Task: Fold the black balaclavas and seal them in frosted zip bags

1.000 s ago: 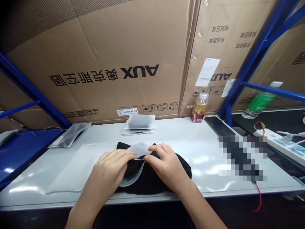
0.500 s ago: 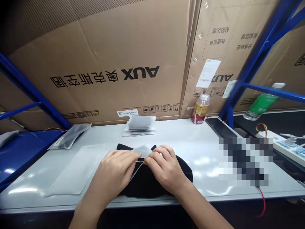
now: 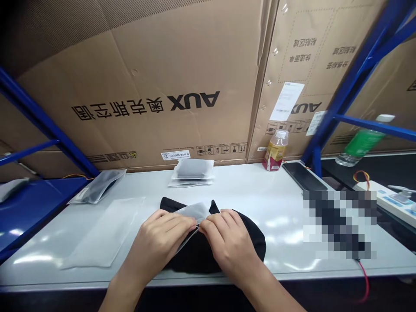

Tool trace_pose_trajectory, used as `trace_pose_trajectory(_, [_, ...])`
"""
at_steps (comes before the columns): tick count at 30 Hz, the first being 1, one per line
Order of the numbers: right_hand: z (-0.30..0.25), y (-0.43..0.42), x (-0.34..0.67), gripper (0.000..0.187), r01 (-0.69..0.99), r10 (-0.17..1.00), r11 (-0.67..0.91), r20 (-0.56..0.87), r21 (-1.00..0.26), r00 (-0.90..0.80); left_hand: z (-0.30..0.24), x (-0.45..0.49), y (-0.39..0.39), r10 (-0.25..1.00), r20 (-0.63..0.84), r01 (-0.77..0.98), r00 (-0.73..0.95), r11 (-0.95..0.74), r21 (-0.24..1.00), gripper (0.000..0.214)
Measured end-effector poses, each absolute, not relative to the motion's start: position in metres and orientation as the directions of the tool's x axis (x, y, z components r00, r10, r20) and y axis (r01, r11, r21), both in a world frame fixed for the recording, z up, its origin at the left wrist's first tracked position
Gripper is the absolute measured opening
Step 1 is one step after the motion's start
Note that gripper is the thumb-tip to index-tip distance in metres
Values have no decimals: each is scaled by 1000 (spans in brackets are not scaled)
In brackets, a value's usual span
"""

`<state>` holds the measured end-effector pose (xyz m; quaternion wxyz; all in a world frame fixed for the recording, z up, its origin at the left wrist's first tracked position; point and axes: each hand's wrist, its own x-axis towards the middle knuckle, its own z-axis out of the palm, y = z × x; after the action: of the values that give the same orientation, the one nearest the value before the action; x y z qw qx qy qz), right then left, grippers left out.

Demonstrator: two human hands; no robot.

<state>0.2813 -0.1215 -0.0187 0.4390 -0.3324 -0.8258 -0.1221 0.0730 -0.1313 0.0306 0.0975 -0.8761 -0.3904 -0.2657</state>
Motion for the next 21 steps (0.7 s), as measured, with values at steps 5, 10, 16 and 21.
trace_pose_trajectory(5, [-13,-126,276,10,713,510,690,784,-126,-354,29,70,-131,629,556,744,543,-668,29,31])
trace_pose_trajectory(10, [-8,-115,287,7,614,542,760,728,-212,-420,30,66,-131,667,518,749,536,-659,74,31])
trace_pose_trajectory(16, [-13,-113,292,10,620,471,776,757,-112,-453,29,67,-133,696,469,723,544,-672,159,26])
trace_pose_trajectory(21, [-24,-119,282,11,667,403,742,839,-66,-366,27,71,-135,683,506,716,526,-677,170,19])
